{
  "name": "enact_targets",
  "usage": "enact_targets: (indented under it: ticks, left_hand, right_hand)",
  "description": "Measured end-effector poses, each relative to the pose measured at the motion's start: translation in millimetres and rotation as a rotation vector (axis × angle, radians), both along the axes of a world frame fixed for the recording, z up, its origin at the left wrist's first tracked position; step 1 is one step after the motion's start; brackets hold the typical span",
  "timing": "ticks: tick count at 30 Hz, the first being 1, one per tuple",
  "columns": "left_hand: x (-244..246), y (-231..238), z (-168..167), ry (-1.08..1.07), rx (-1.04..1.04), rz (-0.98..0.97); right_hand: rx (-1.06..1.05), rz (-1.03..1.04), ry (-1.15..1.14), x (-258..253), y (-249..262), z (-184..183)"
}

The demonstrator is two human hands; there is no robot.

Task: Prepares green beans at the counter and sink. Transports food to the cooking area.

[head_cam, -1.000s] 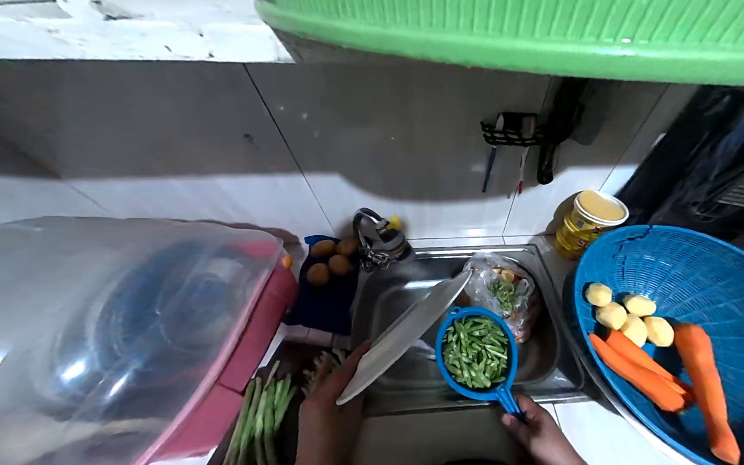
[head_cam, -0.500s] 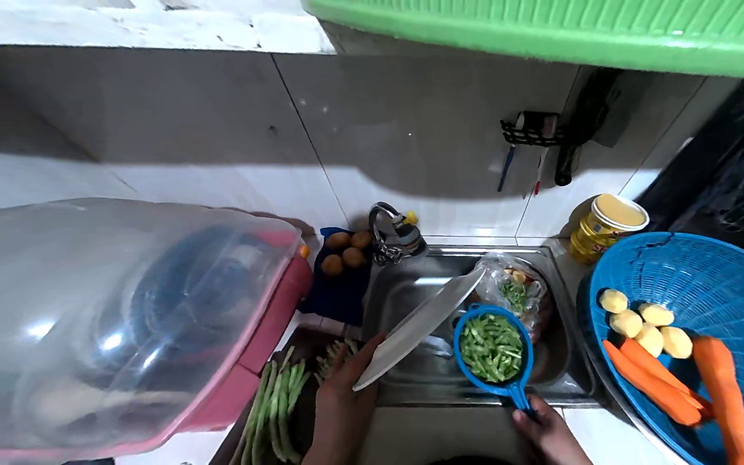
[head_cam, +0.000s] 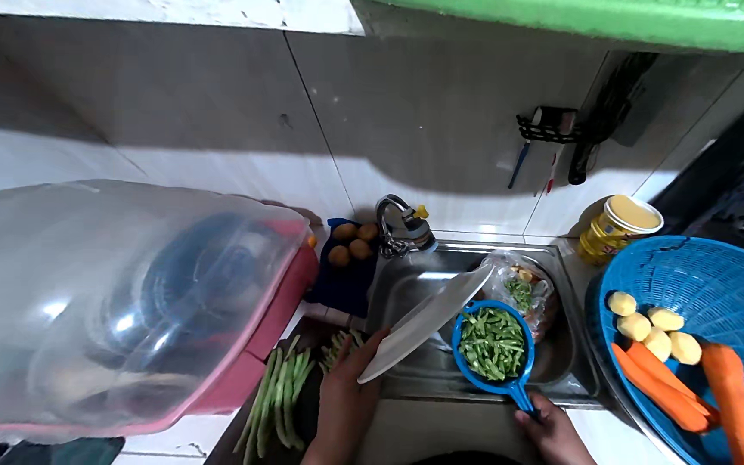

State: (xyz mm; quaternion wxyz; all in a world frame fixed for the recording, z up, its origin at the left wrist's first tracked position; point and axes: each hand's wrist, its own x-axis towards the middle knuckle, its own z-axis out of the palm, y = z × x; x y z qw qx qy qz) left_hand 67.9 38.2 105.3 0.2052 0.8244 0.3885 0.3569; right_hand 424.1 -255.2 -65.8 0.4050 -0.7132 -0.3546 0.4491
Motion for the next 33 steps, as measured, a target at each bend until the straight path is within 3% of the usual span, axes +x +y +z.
enact_targets:
  ticks: [6,16,33]
  left_hand:
    - [0,-1,2,-0.002,-0.007,0.003]
    - [0,0,3,-0.006,-0.01,0.033]
    - [-1,1,3,-0.002,0.003,0.022]
  right_hand:
    - [0.081,-0.121,-0.199,20,8,-13]
    - [0.124,-0.219,-0.231,43,25,25]
    - [0.163,-0.235,-0.221,48,24,22]
